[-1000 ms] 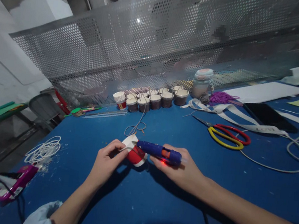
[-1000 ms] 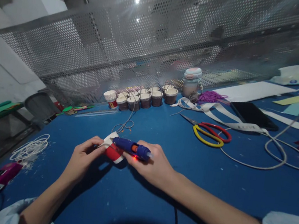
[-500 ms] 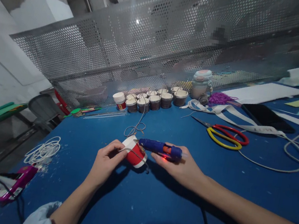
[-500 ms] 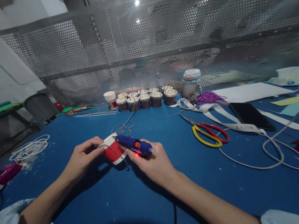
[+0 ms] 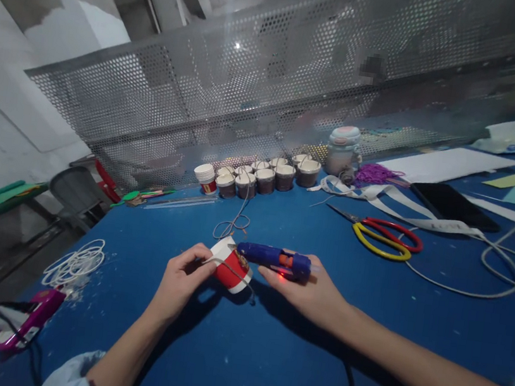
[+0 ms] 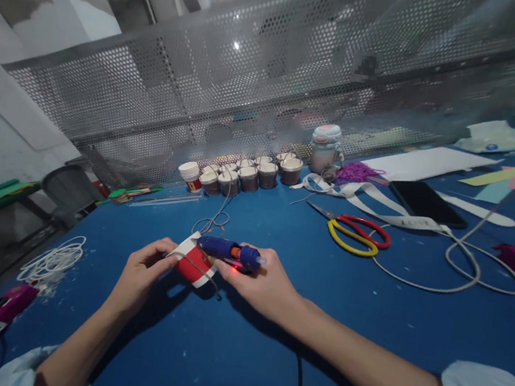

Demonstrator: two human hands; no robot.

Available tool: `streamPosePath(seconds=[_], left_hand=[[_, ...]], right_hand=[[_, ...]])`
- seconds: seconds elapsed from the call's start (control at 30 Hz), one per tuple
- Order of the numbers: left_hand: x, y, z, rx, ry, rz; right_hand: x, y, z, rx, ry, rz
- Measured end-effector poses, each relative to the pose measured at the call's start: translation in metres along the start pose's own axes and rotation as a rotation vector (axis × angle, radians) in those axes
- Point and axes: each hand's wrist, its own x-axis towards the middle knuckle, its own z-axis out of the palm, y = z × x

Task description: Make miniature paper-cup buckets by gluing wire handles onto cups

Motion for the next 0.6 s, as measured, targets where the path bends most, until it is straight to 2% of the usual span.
streamPosePath(seconds=[0.2,0.37,0.47,0.6], left_hand=[[0.002,-0.005,-0.003,-0.1,-0.011,-0.014],[0.006,-0.006,-0.003,-0.078,0.044,-0.024],[0.009,-0.004,-0.003,-0.016,0.075,-0.052],[0.016,0.002,-0.004,0.055,0.073,-0.08]], right_hand=[[0.003,-0.004,-0.004,0.018,0.023,0.038],[0.012,0.003,-0.009,-0.009,0.057,0.133],[0.029,0.007,-0.013,0.039,0.147,0.15],[0.068,0.011,-0.027,-0.012,0.228,0.149]])
